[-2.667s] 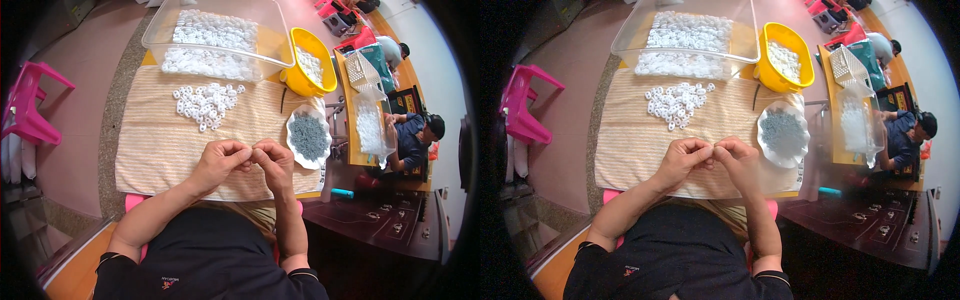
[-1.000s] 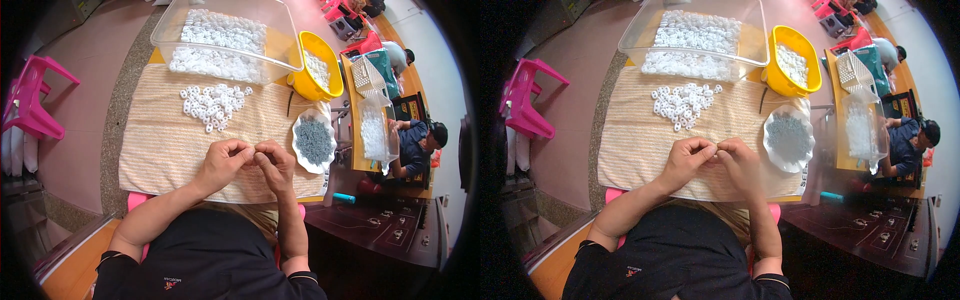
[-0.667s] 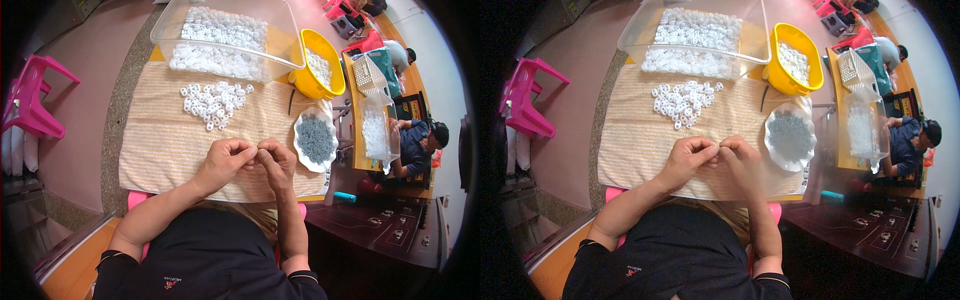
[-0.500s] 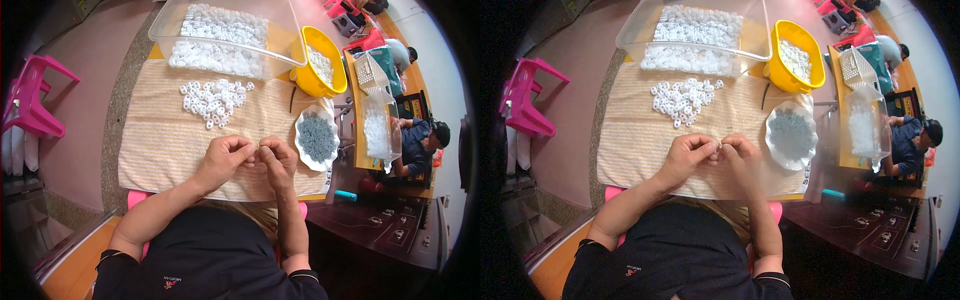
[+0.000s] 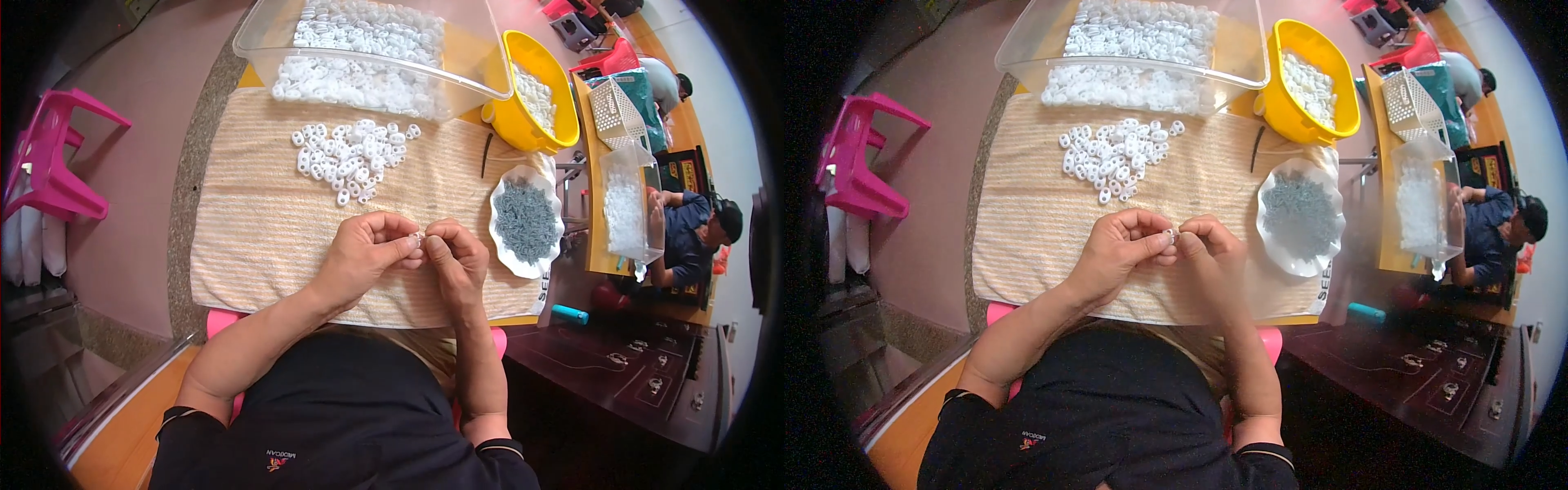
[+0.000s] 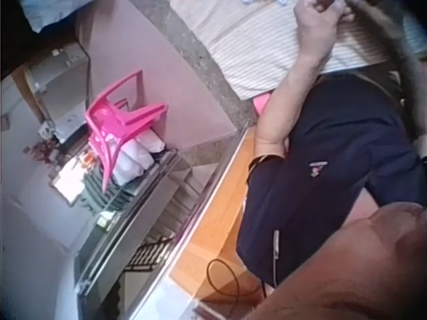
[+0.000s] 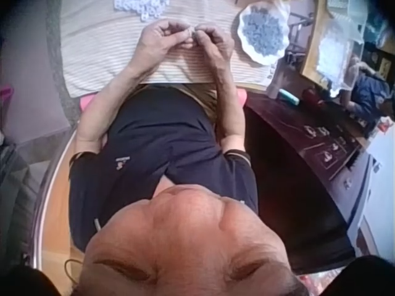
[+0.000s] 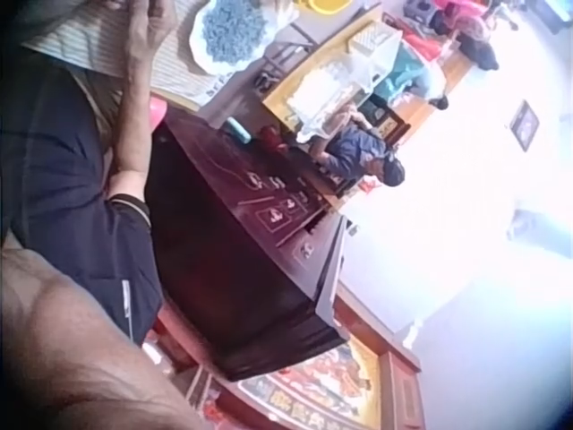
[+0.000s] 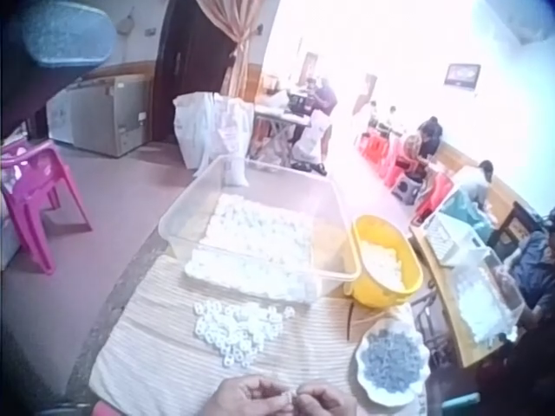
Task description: Assembling small white plastic components by inserting small metal pins into them.
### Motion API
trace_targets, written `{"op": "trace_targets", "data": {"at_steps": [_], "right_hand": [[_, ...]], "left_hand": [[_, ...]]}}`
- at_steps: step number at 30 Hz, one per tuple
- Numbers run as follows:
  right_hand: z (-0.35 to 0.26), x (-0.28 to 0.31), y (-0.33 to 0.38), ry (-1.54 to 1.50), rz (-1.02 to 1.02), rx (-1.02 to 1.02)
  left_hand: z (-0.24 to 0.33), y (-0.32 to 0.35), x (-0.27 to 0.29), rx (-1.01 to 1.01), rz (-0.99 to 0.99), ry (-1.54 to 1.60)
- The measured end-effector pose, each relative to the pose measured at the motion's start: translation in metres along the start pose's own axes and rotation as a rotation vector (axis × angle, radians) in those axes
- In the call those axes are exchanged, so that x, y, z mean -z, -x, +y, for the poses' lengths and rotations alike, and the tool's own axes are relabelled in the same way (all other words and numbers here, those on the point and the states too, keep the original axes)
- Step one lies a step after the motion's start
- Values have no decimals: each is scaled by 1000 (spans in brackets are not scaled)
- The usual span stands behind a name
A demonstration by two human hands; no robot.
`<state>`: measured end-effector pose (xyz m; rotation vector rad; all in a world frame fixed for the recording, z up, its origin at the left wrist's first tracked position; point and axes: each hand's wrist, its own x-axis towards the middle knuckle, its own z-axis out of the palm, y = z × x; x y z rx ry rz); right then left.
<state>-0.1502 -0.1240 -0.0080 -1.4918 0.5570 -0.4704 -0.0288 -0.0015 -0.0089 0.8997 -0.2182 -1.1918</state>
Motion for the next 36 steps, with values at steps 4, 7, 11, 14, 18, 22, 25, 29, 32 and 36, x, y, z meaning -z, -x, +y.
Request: {"op": "trace_targets", "data": {"at_steps": [4,7,11,14,18,22,25,29,32,36], "right_hand": [[2,2,-1,36,-39,50],[2,2,-1,47,-26,24],[3,3,-1,62,-36,25],[0,0,0,32,-29,11],[0,1,0,60,-24,9],[1,1,0,61,-21,2],[5,2,0,63,-25,26],[5,2,1,52,-18,19],[3,1,1,73,-25,35],[3,1,1,87,-28,21]], "left_hand": [[3,1,-3,53,30,31],[5,2,-5,62,46,17],[4,1,-2,75,56,28],[4,1,-1,62,68,11],[8,2,-5,80,82,27],[8,2,-4,89,88,36],[8,3,-4,88,89,15],[7,3,-4,84,85,19],[6,3,-4,81,87,11],[3,2,-3,79,84,23]]}}
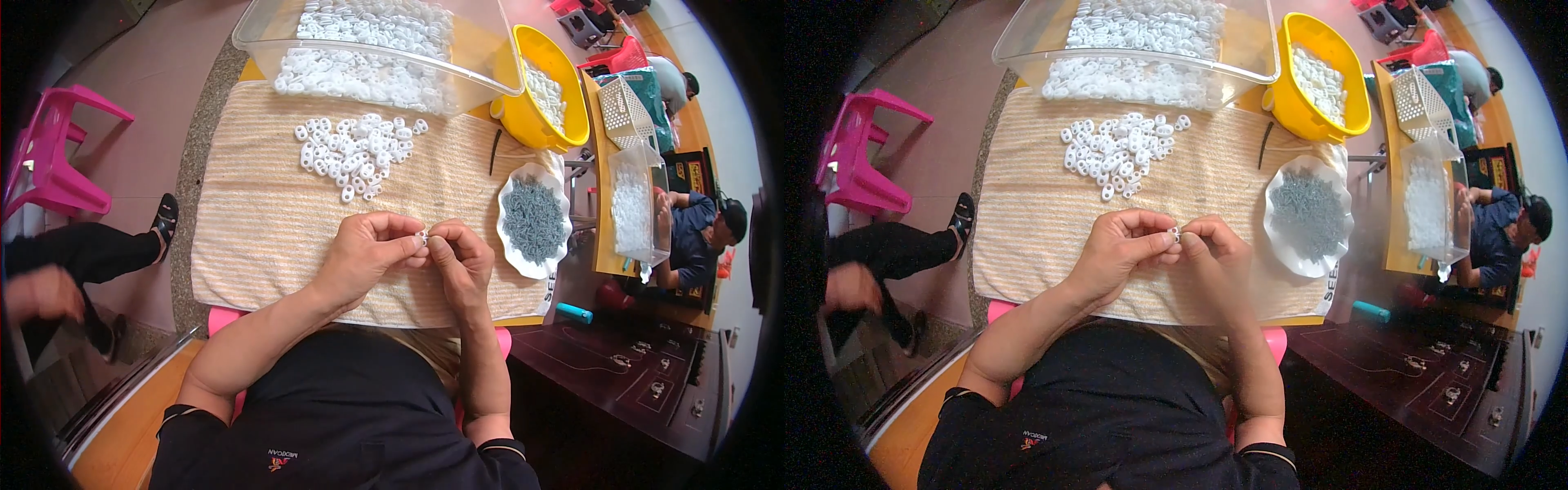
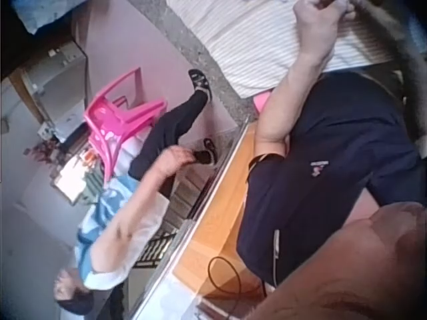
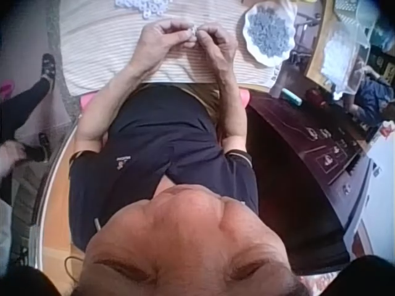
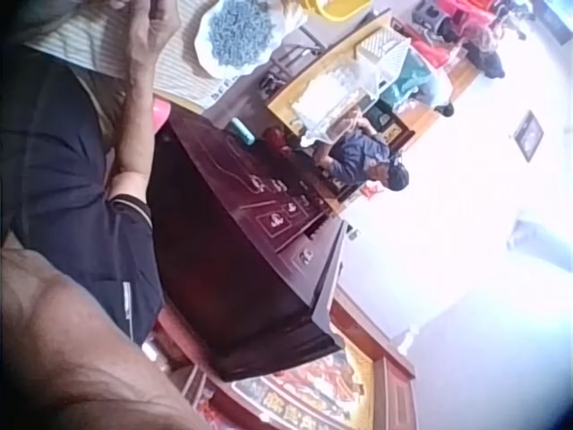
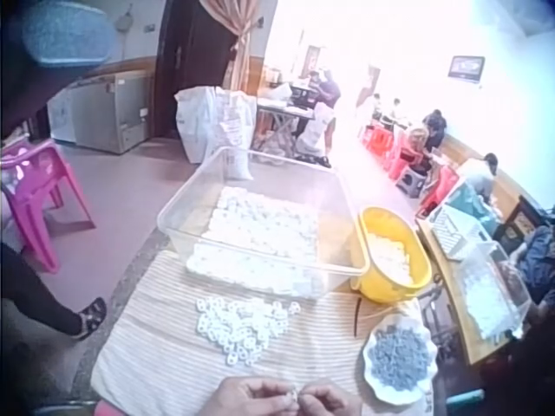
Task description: Assembling small white plastic components by inserting small metal pins into them.
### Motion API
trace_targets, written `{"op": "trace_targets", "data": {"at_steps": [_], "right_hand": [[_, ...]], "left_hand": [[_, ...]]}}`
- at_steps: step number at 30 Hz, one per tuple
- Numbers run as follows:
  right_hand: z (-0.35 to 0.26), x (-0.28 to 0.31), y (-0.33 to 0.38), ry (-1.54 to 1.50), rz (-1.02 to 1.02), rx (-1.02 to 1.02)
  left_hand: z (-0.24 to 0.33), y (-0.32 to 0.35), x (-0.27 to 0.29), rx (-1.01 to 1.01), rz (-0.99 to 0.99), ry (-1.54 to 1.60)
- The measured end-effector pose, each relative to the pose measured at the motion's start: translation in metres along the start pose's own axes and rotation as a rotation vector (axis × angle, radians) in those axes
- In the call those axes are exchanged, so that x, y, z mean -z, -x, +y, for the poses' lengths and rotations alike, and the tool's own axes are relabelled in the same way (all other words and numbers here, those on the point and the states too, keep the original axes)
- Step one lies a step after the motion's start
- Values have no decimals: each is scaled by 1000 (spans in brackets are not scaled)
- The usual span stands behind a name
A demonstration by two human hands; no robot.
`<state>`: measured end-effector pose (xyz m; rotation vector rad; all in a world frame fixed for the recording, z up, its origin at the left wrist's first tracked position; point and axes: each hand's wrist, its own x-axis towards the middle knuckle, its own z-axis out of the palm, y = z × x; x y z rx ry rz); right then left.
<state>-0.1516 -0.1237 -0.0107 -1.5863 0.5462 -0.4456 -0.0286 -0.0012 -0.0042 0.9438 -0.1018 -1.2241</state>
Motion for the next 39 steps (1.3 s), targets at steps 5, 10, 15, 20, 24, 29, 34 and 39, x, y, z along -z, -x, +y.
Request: {"op": "trace_targets", "data": {"at_steps": [5,10,15,20,24,29,34,39], "right_hand": [[-5,-1,0,30,-6,15],[-7,-1,0,90,7,10],[-9,-4,-1,119,-1,18],[-14,-7,-2,355,-8,79],[11,5,-1,168,7,142],[24,12,0,44,-25,105],[16,7,1,-26,-17,15],[10,5,2,-45,-19,12]], "left_hand": [[0,0,0,-12,-5,-8],[1,2,-1,-13,-4,-13],[-2,2,0,-37,8,-30],[1,6,2,-42,13,-153],[1,9,-2,-126,3,-144],[8,14,-9,-209,-7,-360],[-1,9,-8,-170,-5,-290],[-6,5,-5,-187,-49,-230]]}}
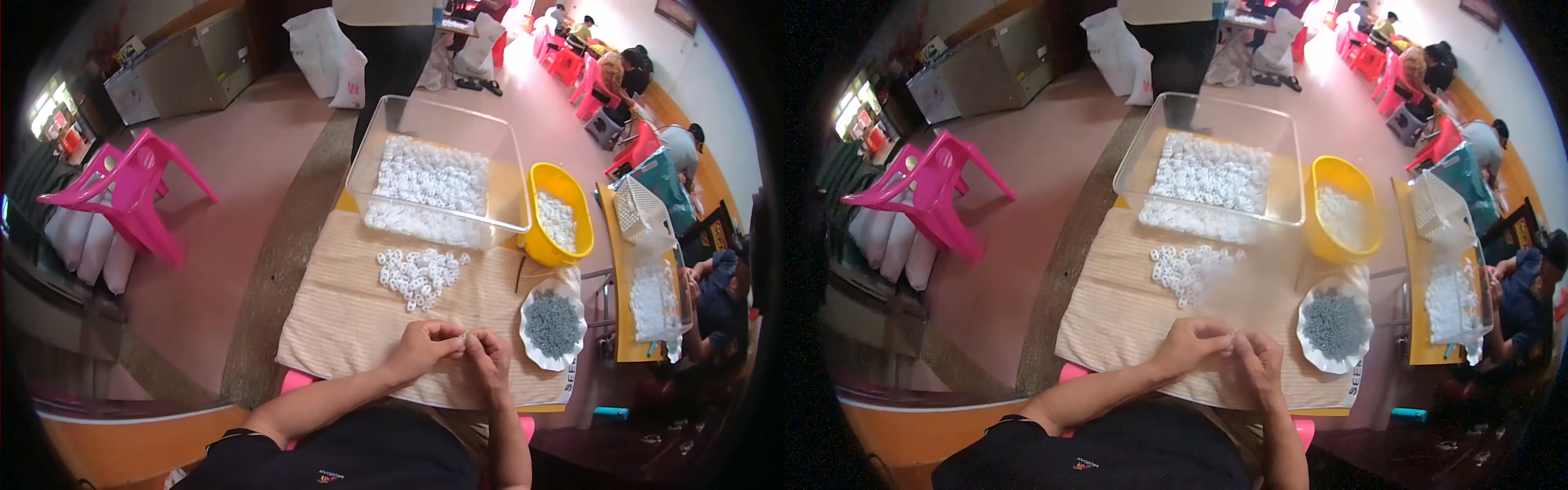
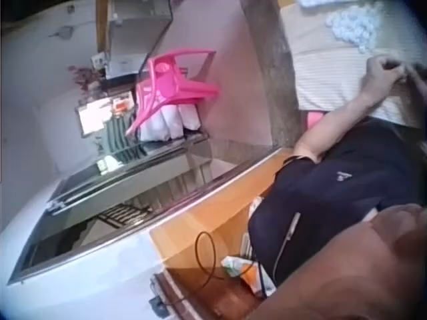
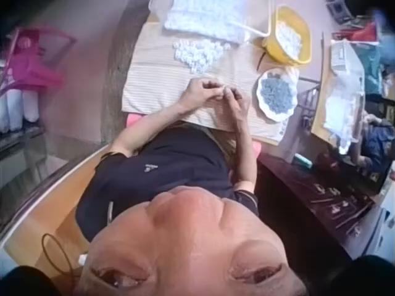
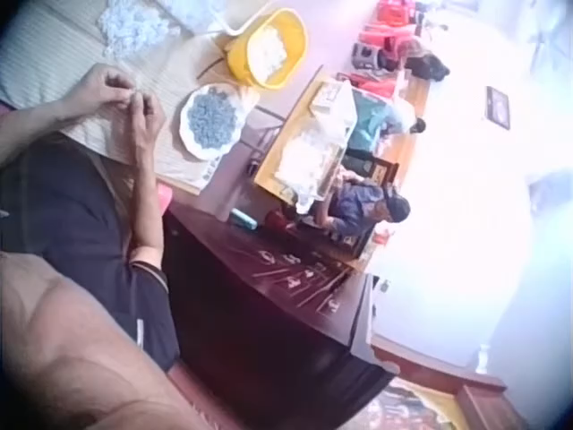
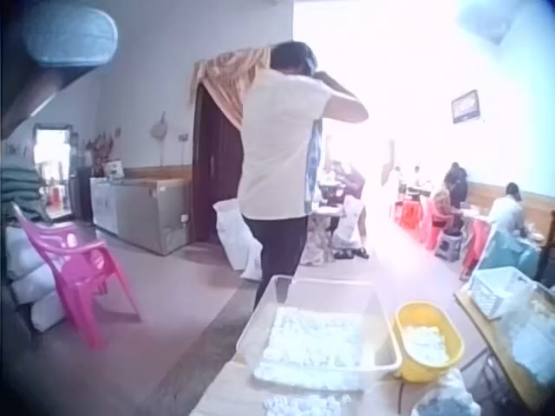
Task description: Assembling small white plastic components by inserting small metal pins into them.
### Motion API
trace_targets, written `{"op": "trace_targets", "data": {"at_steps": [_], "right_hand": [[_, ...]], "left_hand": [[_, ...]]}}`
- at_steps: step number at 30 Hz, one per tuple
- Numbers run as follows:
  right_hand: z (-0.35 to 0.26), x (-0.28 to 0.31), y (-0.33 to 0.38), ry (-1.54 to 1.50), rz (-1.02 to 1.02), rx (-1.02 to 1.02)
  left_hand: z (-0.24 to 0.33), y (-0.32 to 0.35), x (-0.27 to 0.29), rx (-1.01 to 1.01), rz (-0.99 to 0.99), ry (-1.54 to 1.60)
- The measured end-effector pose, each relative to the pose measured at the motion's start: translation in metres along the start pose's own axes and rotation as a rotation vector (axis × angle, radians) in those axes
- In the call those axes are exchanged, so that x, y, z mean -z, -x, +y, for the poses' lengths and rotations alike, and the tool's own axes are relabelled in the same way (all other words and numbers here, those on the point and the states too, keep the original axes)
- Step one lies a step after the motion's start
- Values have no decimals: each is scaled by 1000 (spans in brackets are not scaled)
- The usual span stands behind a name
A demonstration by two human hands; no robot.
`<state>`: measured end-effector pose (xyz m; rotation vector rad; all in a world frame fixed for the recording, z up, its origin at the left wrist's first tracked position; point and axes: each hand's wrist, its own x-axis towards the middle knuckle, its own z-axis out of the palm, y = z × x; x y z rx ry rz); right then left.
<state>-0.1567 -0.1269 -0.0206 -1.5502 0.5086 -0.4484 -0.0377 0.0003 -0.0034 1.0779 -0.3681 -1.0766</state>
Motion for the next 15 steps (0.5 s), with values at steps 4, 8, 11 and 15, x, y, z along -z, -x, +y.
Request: {"op": "trace_targets", "data": {"at_steps": [4,8,11,15], "right_hand": [[-4,1,0,53,-22,13],[1,4,0,105,-52,92],[-4,2,1,80,-57,78],[-9,-1,3,85,-50,84]], "left_hand": [[0,1,0,-6,-3,-9],[-1,1,0,-2,-8,8],[0,3,-1,9,-5,11],[-7,3,-1,-10,-8,63]]}}
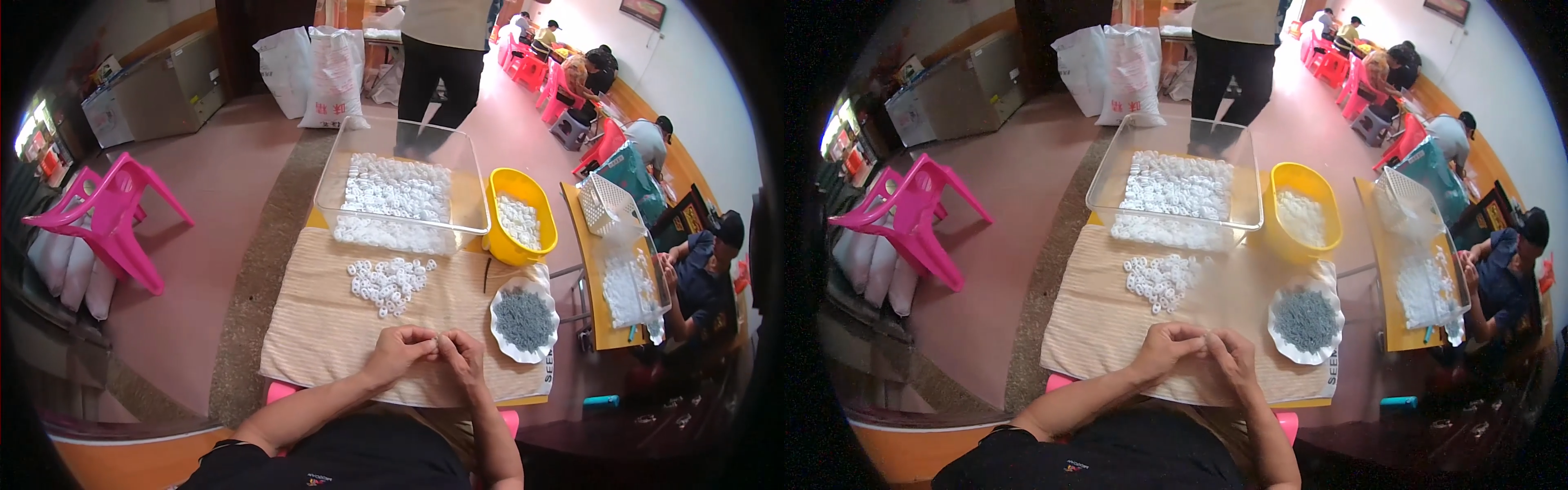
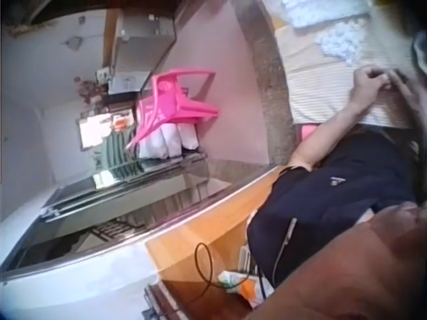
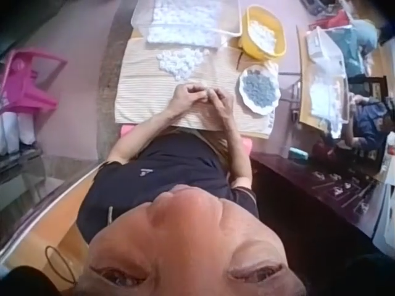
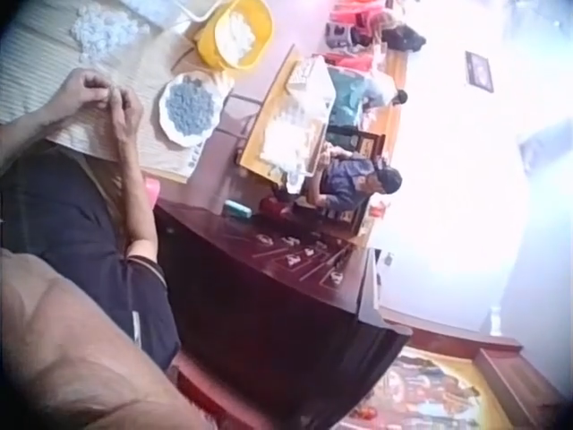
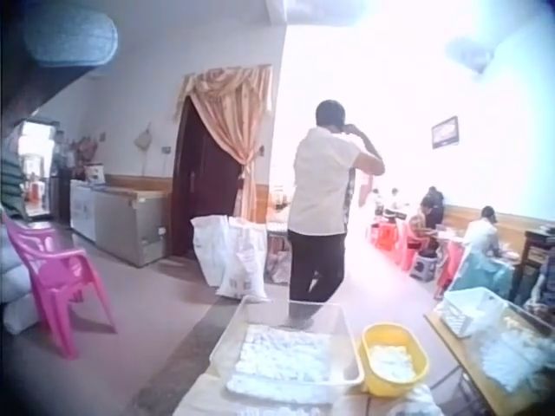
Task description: Assembling small white plastic components by inserting small metal pins into them.
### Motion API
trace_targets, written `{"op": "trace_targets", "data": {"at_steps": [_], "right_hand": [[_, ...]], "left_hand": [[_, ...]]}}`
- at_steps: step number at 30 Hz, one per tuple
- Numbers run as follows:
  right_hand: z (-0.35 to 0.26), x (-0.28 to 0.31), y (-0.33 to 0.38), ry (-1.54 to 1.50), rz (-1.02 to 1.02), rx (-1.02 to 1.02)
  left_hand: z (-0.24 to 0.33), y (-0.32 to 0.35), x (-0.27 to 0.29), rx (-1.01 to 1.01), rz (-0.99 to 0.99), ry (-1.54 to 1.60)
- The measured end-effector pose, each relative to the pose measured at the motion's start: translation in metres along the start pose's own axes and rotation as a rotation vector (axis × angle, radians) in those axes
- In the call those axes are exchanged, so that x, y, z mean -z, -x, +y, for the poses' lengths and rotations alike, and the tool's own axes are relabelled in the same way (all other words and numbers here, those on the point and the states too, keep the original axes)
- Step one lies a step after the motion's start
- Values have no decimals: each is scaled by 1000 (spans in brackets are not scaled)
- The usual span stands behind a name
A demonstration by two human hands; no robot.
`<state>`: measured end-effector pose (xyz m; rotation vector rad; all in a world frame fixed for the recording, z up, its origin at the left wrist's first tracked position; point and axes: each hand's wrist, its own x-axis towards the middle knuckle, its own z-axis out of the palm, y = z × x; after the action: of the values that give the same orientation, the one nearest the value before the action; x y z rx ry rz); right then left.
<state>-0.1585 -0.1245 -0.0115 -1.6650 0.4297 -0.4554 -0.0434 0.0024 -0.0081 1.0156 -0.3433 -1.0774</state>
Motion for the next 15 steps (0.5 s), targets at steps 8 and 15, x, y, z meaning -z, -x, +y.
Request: {"op": "trace_targets", "data": {"at_steps": [8,15], "right_hand": [[8,0,3,29,52,-53],[14,-1,1,157,45,36]], "left_hand": [[0,2,-3,3,20,15],[9,-3,-2,80,72,74]]}}
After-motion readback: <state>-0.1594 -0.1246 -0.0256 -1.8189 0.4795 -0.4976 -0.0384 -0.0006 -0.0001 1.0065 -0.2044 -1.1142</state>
